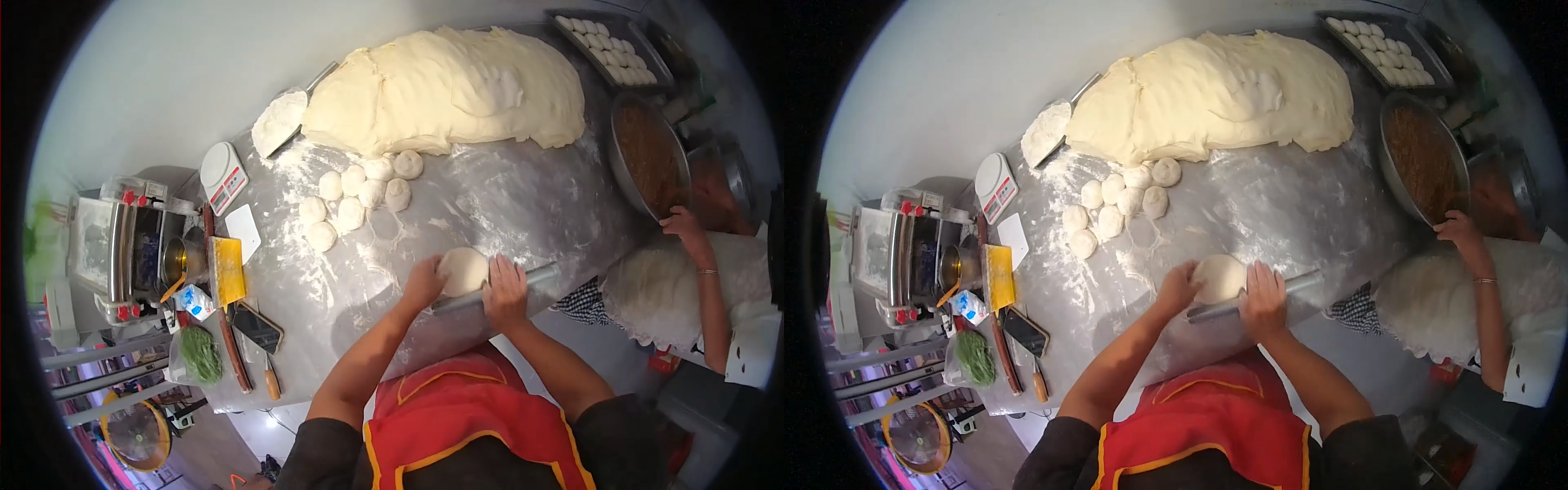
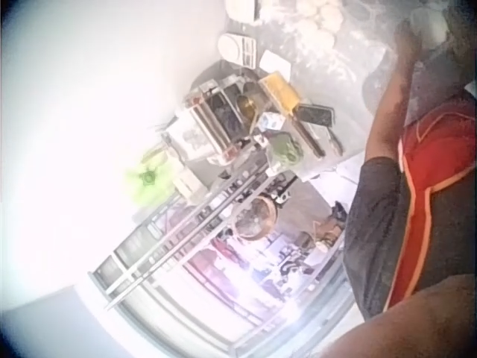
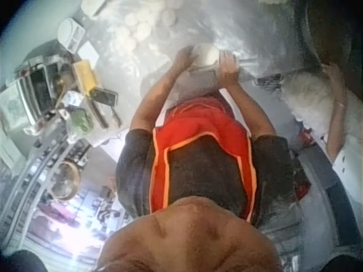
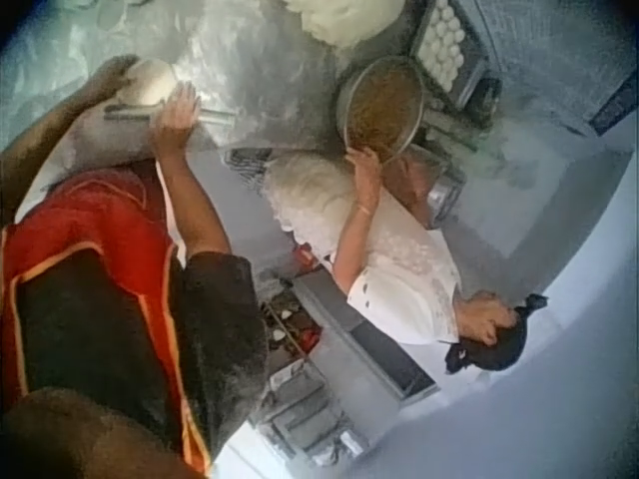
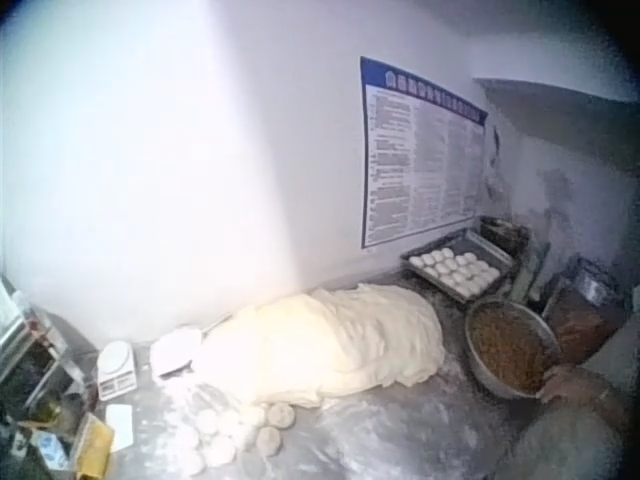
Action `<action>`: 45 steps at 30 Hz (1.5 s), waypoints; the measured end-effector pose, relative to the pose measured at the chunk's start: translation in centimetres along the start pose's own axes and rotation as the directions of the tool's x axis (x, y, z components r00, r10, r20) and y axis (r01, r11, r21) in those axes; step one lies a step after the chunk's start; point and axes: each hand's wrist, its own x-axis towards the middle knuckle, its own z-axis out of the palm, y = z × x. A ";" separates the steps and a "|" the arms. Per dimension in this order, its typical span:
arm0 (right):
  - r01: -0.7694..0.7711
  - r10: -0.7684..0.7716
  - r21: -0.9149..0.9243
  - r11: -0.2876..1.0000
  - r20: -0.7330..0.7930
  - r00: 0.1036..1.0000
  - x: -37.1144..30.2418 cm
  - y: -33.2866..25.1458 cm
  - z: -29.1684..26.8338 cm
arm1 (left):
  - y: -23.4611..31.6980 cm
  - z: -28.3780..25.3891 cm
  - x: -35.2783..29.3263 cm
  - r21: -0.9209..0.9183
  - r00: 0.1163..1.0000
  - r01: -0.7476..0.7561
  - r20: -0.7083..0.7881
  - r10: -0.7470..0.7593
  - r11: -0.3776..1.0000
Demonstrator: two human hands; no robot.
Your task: The recorder uses a rolling pin to flatten small portions of dough into wrappers, then portions out larger sections of dough using a scraper.
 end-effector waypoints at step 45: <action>0.184 -0.184 -0.019 0.983 -0.062 0.981 4.8 -0.2 2.1 | -1.0 -2.3 0.5 0.112 0.975 0.040 0.214 -0.063 0.993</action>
